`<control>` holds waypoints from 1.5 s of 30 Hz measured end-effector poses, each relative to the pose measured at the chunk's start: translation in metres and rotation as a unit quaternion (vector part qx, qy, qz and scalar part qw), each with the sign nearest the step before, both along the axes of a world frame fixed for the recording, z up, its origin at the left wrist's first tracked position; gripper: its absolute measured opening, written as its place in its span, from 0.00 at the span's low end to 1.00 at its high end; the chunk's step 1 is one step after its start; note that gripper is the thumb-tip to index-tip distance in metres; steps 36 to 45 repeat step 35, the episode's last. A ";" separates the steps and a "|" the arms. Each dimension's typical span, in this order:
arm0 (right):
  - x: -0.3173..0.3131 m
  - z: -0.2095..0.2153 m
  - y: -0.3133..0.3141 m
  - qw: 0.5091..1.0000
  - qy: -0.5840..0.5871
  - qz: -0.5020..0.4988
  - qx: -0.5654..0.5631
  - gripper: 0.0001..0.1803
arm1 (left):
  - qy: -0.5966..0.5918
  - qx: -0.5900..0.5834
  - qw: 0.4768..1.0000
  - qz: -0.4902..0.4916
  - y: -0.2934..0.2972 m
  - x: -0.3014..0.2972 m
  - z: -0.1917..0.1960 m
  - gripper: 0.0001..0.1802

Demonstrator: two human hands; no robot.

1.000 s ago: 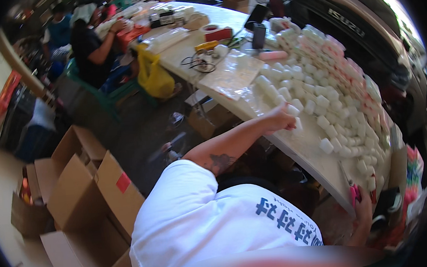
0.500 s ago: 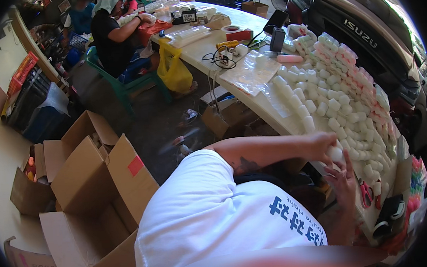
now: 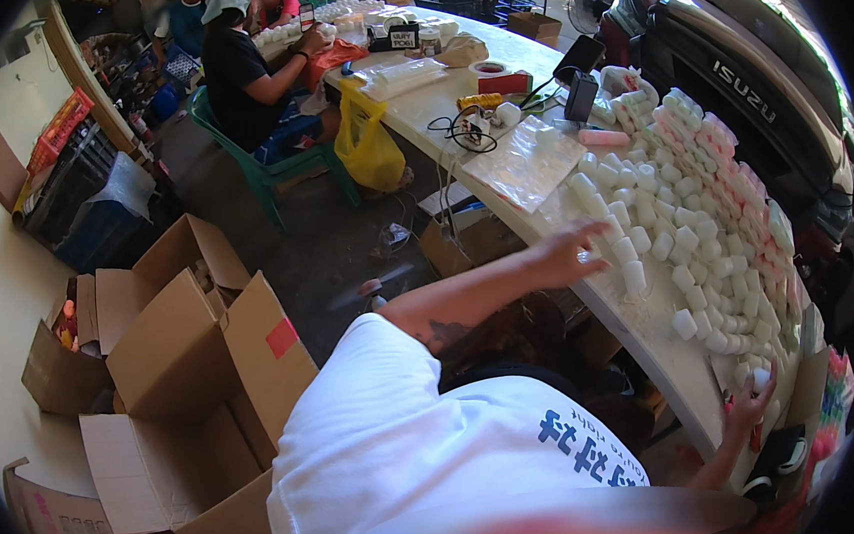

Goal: The person threads white foam cylinders onto a string and ties knots to secure them, repeating the process to form a long garland. The person uses pink-handled scissors to cut the string between pieces and continues assembling the garland on a cluttered table.

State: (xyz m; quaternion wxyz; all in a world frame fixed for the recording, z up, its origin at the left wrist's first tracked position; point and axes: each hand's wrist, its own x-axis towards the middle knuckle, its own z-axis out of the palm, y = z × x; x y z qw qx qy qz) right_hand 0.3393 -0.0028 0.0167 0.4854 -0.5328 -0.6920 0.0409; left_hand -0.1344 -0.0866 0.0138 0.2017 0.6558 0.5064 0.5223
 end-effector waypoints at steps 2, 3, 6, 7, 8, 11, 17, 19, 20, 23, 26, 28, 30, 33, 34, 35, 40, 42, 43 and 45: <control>0.024 -0.007 0.001 0.998 -0.055 -0.002 -0.007 0.29 | -0.053 -0.021 0.996 0.065 -0.009 -0.041 0.001 0.36; 0.033 -0.011 0.001 0.995 -0.095 -0.021 -0.021 0.29 | -0.059 -0.016 0.991 0.118 -0.015 -0.064 0.005 0.41; 0.053 -0.025 0.005 0.981 -0.192 0.003 0.021 0.29 | -0.088 0.113 0.959 0.243 -0.047 -0.143 0.029 0.59; 0.059 -0.030 0.007 0.980 -0.200 -0.004 0.021 0.29 | -0.109 0.126 0.940 0.299 -0.062 -0.168 0.040 0.61; 0.066 -0.035 0.012 0.977 -0.209 -0.002 0.031 0.29 | -0.085 0.067 0.910 0.401 -0.080 -0.196 0.055 0.62; 0.088 -0.048 0.025 0.983 -0.185 -0.016 0.011 0.28 | -0.168 0.185 0.862 0.441 -0.139 -0.258 0.091 0.63; 0.116 -0.055 0.041 0.987 -0.090 -0.008 -0.136 0.26 | -0.288 0.155 0.762 0.558 -0.231 -0.324 0.150 0.62; 0.116 -0.049 0.040 0.985 -0.096 -0.012 -0.143 0.25 | -0.284 0.156 0.752 0.574 -0.242 -0.332 0.158 0.60; 0.116 -0.045 0.041 0.985 -0.111 -0.018 -0.133 0.25 | -0.283 0.161 0.753 0.571 -0.245 -0.333 0.160 0.59; 0.113 -0.038 0.044 0.981 -0.163 -0.050 -0.098 0.24 | -0.265 0.148 0.796 0.523 -0.235 -0.328 0.152 0.54; 0.117 -0.037 0.055 0.978 -0.181 -0.078 -0.060 0.25 | -0.217 0.115 0.845 0.476 -0.199 -0.305 0.119 0.46; 0.123 -0.040 0.063 0.981 -0.165 -0.096 -0.022 0.25 | -0.169 0.063 0.886 0.427 -0.172 -0.279 0.089 0.38; 0.135 -0.042 0.073 0.985 -0.126 -0.117 0.028 0.25 | -0.094 0.035 0.907 0.408 -0.142 -0.246 0.059 0.31; 0.157 -0.042 0.083 0.961 -0.197 -0.193 0.016 0.25 | -0.020 0.004 0.940 0.341 -0.102 -0.193 0.025 0.25; 0.162 -0.043 0.084 0.960 -0.213 -0.183 0.008 0.25 | -0.020 -0.006 0.949 0.315 -0.088 -0.177 0.018 0.24; 0.164 -0.044 0.087 0.956 -0.221 -0.189 -0.024 0.25 | -0.022 -0.015 0.949 0.315 -0.087 -0.174 0.015 0.24; 0.164 -0.044 0.087 0.956 -0.221 -0.189 -0.024 0.25 | -0.022 -0.015 0.949 0.315 -0.087 -0.174 0.015 0.24; 0.164 -0.044 0.087 0.956 -0.221 -0.189 -0.024 0.25 | -0.022 -0.015 0.949 0.315 -0.087 -0.174 0.015 0.24; 0.164 -0.044 0.087 0.956 -0.221 -0.189 -0.024 0.25 | -0.022 -0.015 0.949 0.315 -0.087 -0.174 0.015 0.24; 0.164 -0.044 0.087 0.956 -0.221 -0.189 -0.024 0.25 | -0.022 -0.015 0.949 0.315 -0.087 -0.174 0.015 0.24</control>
